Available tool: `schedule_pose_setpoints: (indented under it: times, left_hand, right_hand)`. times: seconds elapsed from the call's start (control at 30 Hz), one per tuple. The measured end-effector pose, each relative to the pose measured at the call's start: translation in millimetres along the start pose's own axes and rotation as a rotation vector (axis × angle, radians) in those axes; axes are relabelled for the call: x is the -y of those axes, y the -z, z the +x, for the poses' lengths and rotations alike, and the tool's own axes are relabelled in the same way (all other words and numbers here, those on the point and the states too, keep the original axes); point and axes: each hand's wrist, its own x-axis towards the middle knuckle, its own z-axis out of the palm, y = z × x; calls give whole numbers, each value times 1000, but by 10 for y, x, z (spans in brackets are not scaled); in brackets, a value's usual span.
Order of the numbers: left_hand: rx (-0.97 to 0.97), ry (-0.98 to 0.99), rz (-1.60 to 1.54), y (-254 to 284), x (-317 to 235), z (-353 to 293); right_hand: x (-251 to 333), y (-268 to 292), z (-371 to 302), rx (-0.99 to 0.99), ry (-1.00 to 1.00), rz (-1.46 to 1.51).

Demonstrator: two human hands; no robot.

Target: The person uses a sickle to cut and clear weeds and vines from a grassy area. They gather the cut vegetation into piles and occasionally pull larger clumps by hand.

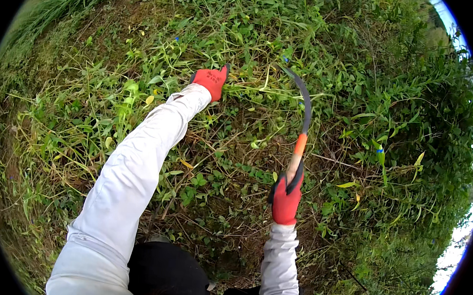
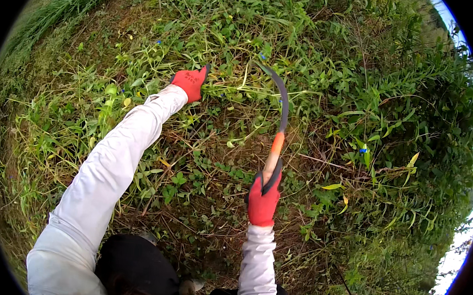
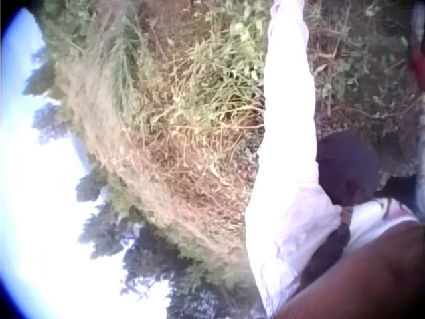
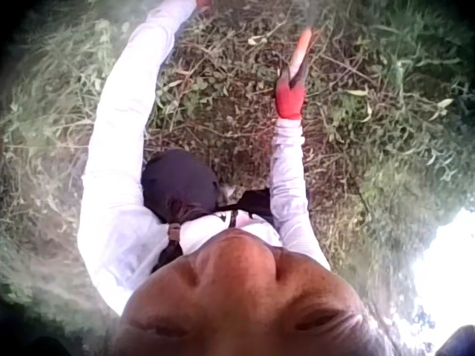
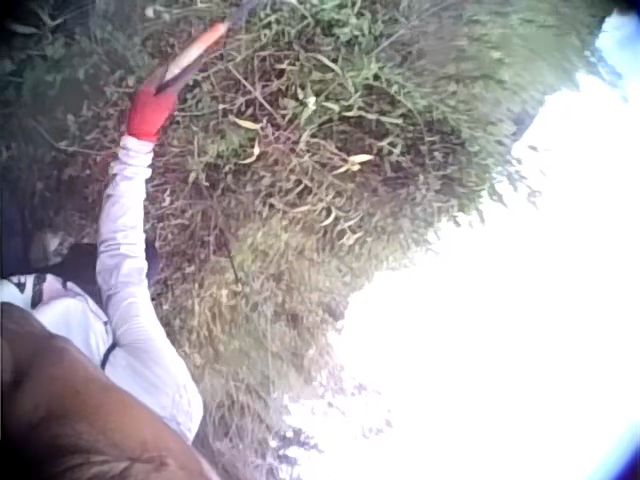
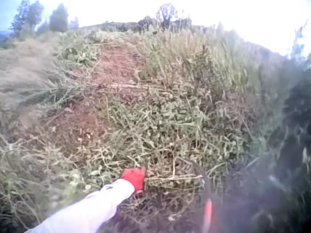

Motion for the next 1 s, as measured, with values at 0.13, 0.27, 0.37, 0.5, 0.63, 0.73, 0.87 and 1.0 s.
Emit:
schedule_pose_setpoints:
  times: [0.13,0.27,0.37,0.5,0.63,0.73,0.87,1.0]
  left_hand:
    - [31,17,28,124,-195,108]
    - [73,-109,116,137,-302,123]
    - [67,-117,134,20,-129,1]
    - [23,-69,-17,-75,-63,-76]
    - [35,-65,-43,-111,-83,-55]
    - [37,-120,15,-91,-130,-32]
    - [79,-257,219,-45,-161,-239]
    - [-47,-217,111,-269,-131,-612]
  right_hand:
    - [395,-461,1146,211,122,-833]
    - [-31,-265,878,256,57,-759]
    - [-152,-138,174,207,99,-547]
    - [-21,-143,417,223,40,-652]
    - [262,-314,1003,286,55,-870]
    - [41,-221,937,280,68,-812]
    - [-240,73,1,256,68,-624]
    - [-88,109,-513,211,60,-537]
